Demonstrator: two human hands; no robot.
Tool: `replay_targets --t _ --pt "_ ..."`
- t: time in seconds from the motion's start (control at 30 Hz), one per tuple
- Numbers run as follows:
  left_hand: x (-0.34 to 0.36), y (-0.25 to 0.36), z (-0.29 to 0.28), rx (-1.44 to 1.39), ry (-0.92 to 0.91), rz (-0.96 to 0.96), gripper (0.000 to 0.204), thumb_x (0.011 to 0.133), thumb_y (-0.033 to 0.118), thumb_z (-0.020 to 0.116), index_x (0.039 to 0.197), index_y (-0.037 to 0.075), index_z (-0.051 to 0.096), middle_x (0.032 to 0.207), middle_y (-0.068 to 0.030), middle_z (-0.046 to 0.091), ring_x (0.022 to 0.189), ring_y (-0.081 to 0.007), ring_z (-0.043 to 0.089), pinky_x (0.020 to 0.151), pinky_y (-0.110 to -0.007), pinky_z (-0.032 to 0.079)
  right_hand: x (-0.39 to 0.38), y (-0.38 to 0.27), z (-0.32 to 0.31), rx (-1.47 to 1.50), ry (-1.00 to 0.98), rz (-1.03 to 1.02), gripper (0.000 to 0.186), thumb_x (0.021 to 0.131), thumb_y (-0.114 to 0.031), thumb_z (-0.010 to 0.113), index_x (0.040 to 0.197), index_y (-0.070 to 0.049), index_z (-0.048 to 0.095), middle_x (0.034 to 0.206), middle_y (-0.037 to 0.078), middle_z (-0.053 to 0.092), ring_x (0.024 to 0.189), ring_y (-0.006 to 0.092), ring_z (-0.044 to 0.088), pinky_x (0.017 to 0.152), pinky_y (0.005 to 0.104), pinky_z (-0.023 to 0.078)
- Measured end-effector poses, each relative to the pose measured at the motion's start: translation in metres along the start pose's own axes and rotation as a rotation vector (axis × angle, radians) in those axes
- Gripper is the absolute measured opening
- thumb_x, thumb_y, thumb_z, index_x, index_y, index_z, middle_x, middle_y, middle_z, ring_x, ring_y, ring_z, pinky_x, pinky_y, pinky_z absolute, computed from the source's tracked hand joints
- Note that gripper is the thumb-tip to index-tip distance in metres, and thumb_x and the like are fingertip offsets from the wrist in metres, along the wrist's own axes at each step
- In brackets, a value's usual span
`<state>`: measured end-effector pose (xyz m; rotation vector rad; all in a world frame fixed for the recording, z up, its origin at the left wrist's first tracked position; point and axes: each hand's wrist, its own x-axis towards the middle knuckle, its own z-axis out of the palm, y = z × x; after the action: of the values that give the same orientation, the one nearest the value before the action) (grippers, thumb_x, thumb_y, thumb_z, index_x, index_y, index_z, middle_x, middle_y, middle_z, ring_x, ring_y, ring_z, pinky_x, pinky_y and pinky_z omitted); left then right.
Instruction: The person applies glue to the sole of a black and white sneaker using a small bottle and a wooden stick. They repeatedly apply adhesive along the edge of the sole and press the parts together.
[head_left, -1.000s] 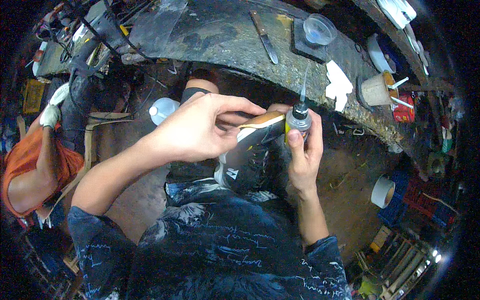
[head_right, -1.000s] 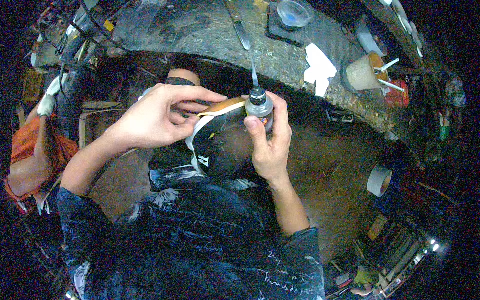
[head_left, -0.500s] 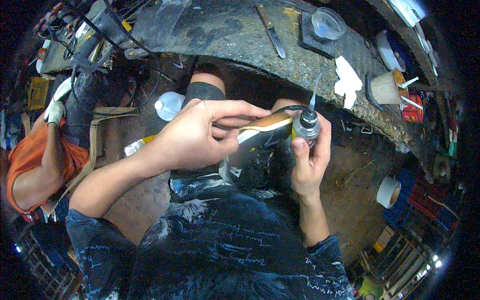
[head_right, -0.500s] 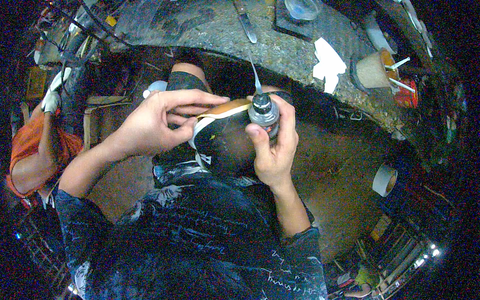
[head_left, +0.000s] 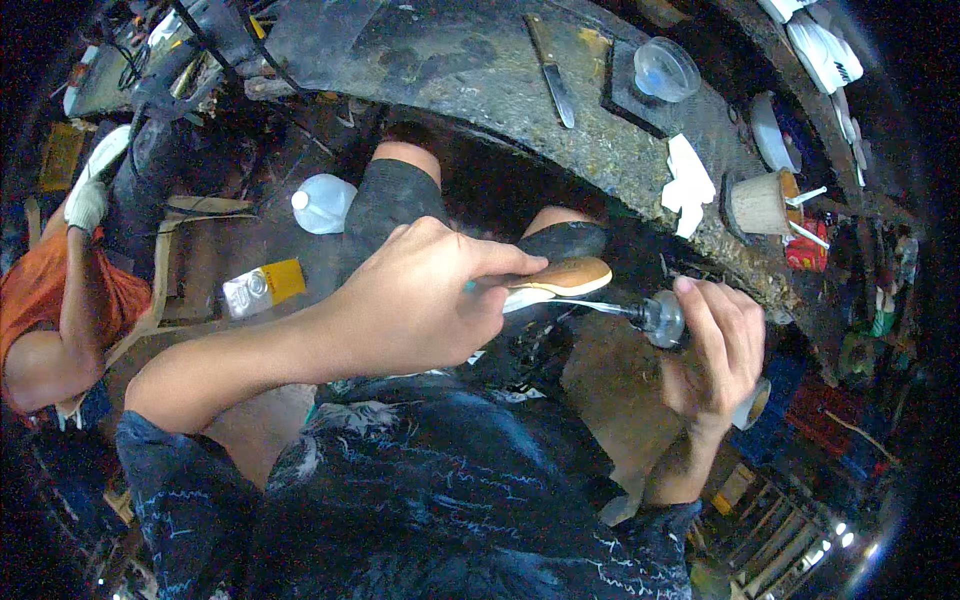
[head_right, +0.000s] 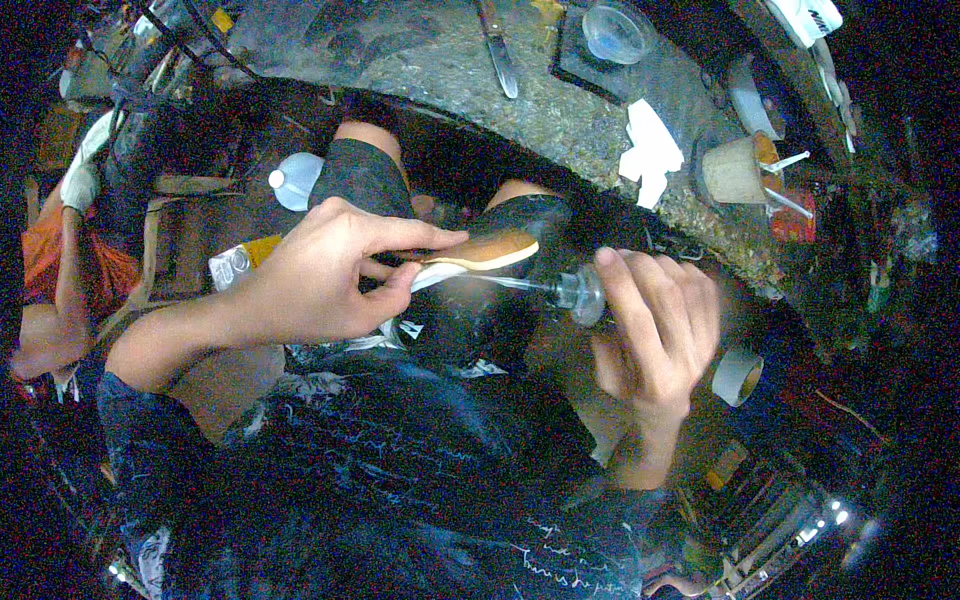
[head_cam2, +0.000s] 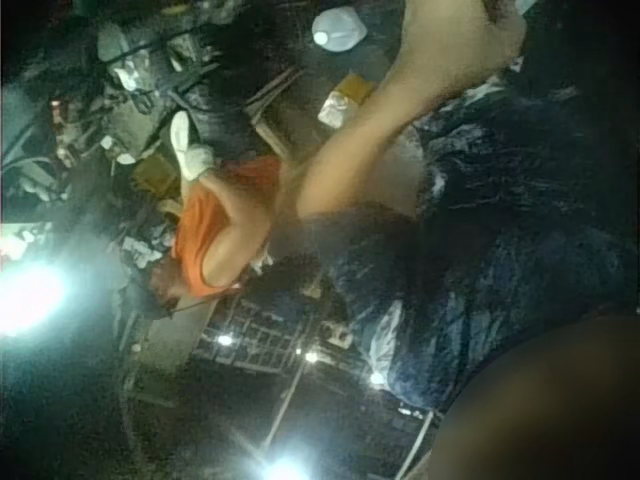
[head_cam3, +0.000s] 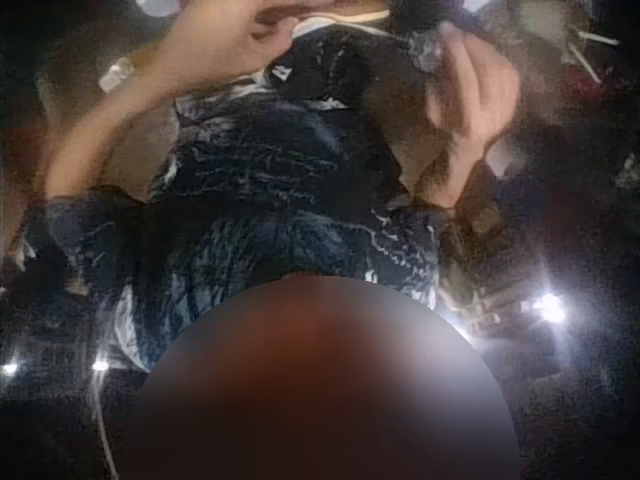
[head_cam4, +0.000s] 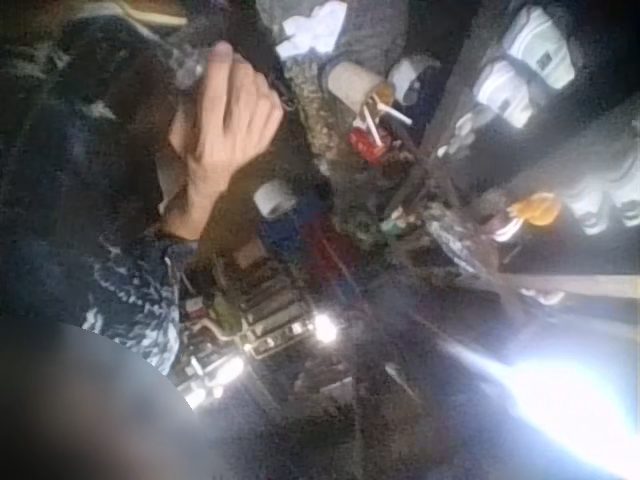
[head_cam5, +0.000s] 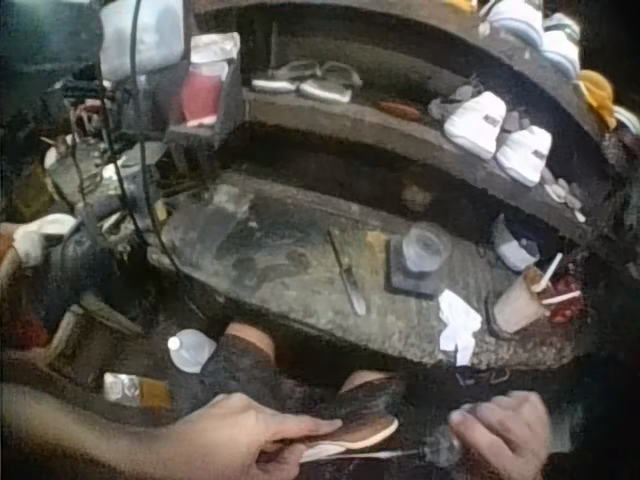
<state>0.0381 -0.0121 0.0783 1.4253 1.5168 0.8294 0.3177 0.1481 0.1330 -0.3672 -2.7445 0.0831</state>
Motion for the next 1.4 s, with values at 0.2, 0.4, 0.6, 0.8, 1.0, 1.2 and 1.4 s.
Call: replay_targets --t 0.2,0.4,0.6,0.8,1.0,1.2,1.4 --pt "0.001 0.001 0.005 0.041 0.068 0.118 0.039 0.093 0.000 0.070 0.131 0.002 0.078 0.092 -0.0210 0.081 0.077 -0.0311 0.081 0.075 -0.040 0.067 0.021 -0.013 -0.036 -0.384 -0.062 -0.196 0.036 0.091 -0.012 0.082 0.127 -0.012 0.080 0.117 0.009 0.078 0.102 0.0271 0.073 0.090 0.0479 0.058" --pt "-0.002 0.002 0.009 0.041 0.115 0.147 0.039 0.091 0.001 0.072 0.129 0.002 0.078 0.092 -0.0217 0.080 0.078 -0.0339 0.081 0.074 -0.041 0.065 0.039 -0.027 -0.052 -0.510 -0.177 -0.302 0.038 0.092 -0.004 0.083 0.129 -0.013 0.080 0.116 0.009 0.080 0.103 0.0266 0.075 0.095 0.0473 0.056" --pt "-0.003 0.001 0.011 0.034 0.147 0.174 0.036 0.091 0.001 0.072 0.127 0.001 0.077 0.112 -0.0217 0.080 0.098 -0.0349 0.081 0.083 -0.043 0.069 0.049 -0.036 -0.052 -0.610 -0.219 -0.423 0.029 0.098 -0.019 0.074 0.127 -0.015 0.078 0.112 0.006 0.078 0.108 0.0267 0.070 0.092 0.0485 0.058" --pt "-0.003 0.003 0.011 -0.015 0.107 0.157 0.038 0.093 0.000 0.070 0.131 0.001 0.075 0.119 -0.0205 0.079 0.108 -0.0358 0.079 0.088 -0.043 0.070 0.057 -0.038 -0.055 -0.622 -0.234 -0.468 0.030 0.099 -0.021 0.069 0.127 -0.014 0.078 0.115 0.006 0.076 0.110 0.0258 0.069 0.092 0.0482 0.057" --pt "-0.001 0.003 0.011 -0.013 0.104 0.176 0.041 0.092 0.001 0.069 0.132 0.002 0.075 0.114 -0.0193 0.079 0.098 -0.0354 0.080 0.085 -0.043 0.068 0.059 -0.036 -0.055 -0.596 -0.239 -0.427 0.032 0.099 -0.021 0.067 0.128 -0.015 0.078 0.114 0.005 0.077 0.109 0.0241 0.069 0.092 0.0464 0.055" --pt "-0.002 0.004 0.016 -0.008 0.140 0.178 0.043 0.091 0.000 0.069 0.133 0.004 0.076 0.112 -0.0188 0.079 0.095 -0.0359 0.080 0.080 -0.045 0.065 0.056 -0.033 -0.053 -0.585 -0.221 -0.439 0.033 0.097 -0.022 0.067 0.127 -0.016 0.078 0.114 0.005 0.077 0.108 0.0238 0.070 0.091 0.0468 0.054" --pt "-0.005 0.005 0.023 0.046 0.146 0.142 0.046 0.090 -0.002 0.069 0.135 0.006 0.075 0.114 -0.0201 0.079 0.101 -0.0419 0.078 0.089 -0.048 0.064 0.057 -0.033 -0.050 -0.602 -0.233 -0.466 0.033 0.096 -0.022 0.068 0.126 -0.014 0.078 0.113 0.006 0.077 0.107 0.0243 0.070 0.091 0.0477 0.055"
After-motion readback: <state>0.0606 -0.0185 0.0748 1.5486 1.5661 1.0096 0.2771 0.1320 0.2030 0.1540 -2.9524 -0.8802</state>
